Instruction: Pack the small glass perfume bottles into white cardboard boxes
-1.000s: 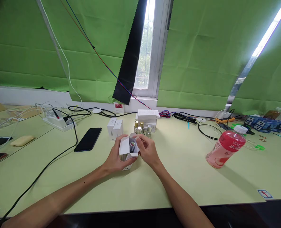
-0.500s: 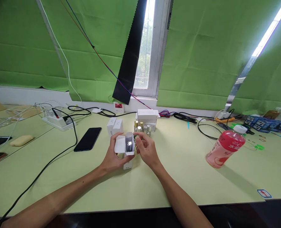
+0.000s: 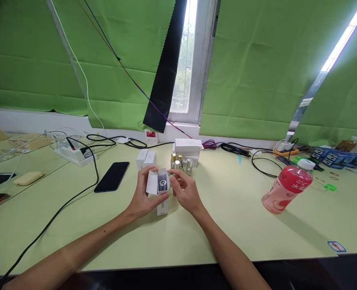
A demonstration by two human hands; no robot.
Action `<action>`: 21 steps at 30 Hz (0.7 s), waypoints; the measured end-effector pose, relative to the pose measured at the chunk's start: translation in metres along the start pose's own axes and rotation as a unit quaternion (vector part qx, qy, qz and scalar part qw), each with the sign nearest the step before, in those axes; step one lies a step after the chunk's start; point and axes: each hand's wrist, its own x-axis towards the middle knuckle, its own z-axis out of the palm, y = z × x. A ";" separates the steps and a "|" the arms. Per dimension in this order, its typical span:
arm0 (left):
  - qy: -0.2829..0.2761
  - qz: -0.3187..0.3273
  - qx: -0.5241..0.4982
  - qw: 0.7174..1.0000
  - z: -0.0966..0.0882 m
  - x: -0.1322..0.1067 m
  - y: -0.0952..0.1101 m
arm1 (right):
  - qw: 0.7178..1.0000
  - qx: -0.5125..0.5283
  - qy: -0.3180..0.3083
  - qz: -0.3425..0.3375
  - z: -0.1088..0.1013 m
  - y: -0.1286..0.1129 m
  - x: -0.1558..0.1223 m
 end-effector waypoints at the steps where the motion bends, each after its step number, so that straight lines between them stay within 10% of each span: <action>1: 0.000 0.004 -0.004 1.000 0.000 0.000 -0.001 | 1.000 0.001 -0.002 0.000 0.000 0.000 0.000; 21: -0.029 0.036 -0.026 0.999 -0.005 0.001 -0.008 | 0.999 -0.017 -0.032 0.004 0.001 0.000 -0.001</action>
